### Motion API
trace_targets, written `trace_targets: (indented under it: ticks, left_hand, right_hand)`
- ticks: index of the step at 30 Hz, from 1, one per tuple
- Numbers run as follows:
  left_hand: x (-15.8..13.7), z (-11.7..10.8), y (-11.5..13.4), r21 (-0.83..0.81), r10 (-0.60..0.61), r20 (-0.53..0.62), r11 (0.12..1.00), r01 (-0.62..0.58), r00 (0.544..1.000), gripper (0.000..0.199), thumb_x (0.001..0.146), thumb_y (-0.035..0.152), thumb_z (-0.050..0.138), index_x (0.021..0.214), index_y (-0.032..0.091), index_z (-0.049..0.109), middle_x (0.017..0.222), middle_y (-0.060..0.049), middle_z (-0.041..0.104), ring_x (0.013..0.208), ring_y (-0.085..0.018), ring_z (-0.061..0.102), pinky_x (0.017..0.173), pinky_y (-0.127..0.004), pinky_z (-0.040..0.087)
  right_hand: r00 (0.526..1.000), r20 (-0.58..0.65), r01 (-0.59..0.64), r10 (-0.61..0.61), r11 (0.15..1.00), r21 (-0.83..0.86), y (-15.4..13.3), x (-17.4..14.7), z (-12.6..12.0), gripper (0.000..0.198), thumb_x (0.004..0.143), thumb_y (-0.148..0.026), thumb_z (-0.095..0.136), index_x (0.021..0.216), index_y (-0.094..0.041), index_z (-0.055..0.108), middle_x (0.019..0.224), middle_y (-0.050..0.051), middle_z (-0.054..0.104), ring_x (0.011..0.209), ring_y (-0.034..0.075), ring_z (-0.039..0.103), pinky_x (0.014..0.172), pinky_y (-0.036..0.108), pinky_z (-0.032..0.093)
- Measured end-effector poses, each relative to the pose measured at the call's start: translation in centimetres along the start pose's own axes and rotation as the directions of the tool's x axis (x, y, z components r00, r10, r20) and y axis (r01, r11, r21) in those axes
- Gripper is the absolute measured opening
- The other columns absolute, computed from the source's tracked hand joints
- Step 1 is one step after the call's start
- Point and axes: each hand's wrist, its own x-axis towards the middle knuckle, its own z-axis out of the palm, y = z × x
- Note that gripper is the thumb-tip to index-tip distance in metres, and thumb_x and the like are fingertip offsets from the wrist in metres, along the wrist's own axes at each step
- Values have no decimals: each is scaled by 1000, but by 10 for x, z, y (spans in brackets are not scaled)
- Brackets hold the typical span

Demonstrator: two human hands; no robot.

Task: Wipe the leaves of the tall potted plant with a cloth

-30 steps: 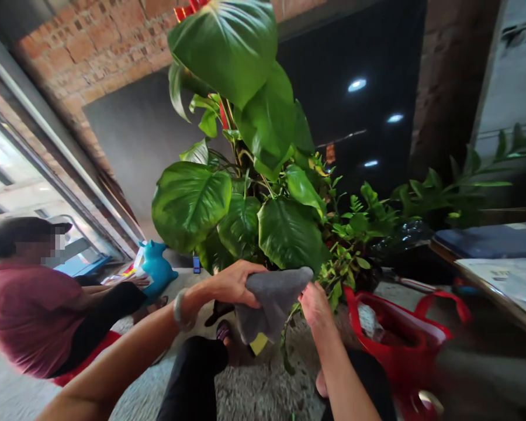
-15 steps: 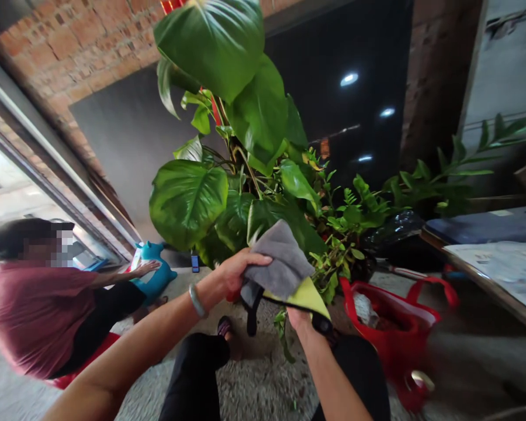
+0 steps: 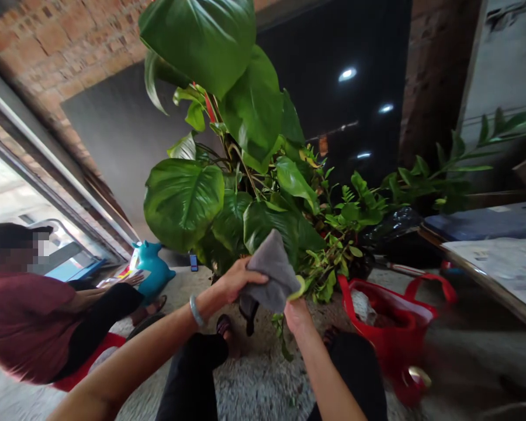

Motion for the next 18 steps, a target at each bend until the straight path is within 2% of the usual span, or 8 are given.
trace_targets:
  ticks: [2, 3, 6, 9, 12, 14, 16, 18]
  left_hand:
    - [-14, -3, 1, -137, -118, 95, 982, 131, 988, 40, 54, 18, 84, 92, 16, 73, 80, -4, 75, 69, -20, 68, 67, -32, 56]
    - [-18, -5, 11, -202, -112, 125, 970, 136, 986, 43, 52, 16, 86, 93, 16, 74, 81, -3, 74, 69, -19, 67, 67, -31, 56]
    - [-14, -9, 62, -263, 138, 75, 958, -114, 988, 50, 51, 21, 91, 97, 16, 72, 85, -1, 73, 72, -18, 67, 68, -29, 56]
    - [12, -5, 88, -251, 348, -74, 900, -355, 934, 57, 50, 27, 92, 103, 17, 71, 92, -2, 74, 81, -19, 68, 75, -30, 57]
    - [40, 8, 55, -216, 265, -172, 930, -299, 949, 54, 51, 23, 89, 101, 16, 69, 89, -2, 74, 80, -19, 68, 76, -31, 57]
    - [49, 19, 14, -175, 58, -185, 980, -91, 981, 45, 52, 16, 85, 94, 15, 69, 79, -2, 72, 70, -18, 66, 69, -32, 57]
    - [50, 28, -21, -109, -135, -140, 987, 120, 981, 38, 51, 9, 83, 86, 14, 70, 74, -3, 71, 67, -19, 66, 67, -32, 56]
    - [47, 34, -33, -98, -232, -41, 969, 228, 972, 36, 50, 8, 83, 83, 14, 71, 74, -4, 72, 68, -20, 67, 67, -32, 56]
  right_hand:
    - [1000, 1, 19, -19, 999, 33, -3, 3, -2, 38, 54, -45, 90, 81, -29, 68, 89, 1, 81, 83, 24, 74, 71, 37, 61]
    - [1000, 5, 15, -15, 999, 40, -4, 4, -1, 36, 55, -45, 89, 79, -29, 68, 87, 0, 80, 81, 23, 74, 70, 37, 61]
    - [998, 40, -40, 39, 999, 26, -5, 6, 5, 31, 57, -41, 90, 73, -26, 67, 77, 3, 79, 66, 21, 71, 61, 34, 59]
    - [993, 68, -92, 91, 996, 2, 0, 3, 11, 30, 60, -38, 90, 72, -23, 67, 77, 7, 79, 62, 20, 70, 58, 33, 59]
    - [991, 36, -128, 129, 991, -31, 12, -9, -2, 29, 63, -37, 89, 81, -22, 72, 77, 8, 79, 61, 19, 71, 56, 31, 58]
    - [988, -21, -155, 154, 986, -63, 20, -21, -27, 32, 64, -37, 88, 88, -21, 74, 76, 8, 79, 60, 18, 70, 54, 29, 57]
    - [980, -58, -193, 189, 978, -75, 24, -34, -61, 33, 63, -36, 90, 90, -22, 76, 78, 7, 79, 61, 18, 71, 55, 28, 56]
    - [970, -48, -239, 238, 970, -35, 22, -46, -95, 36, 61, -35, 92, 92, -24, 77, 84, 7, 80, 66, 18, 72, 59, 29, 58]
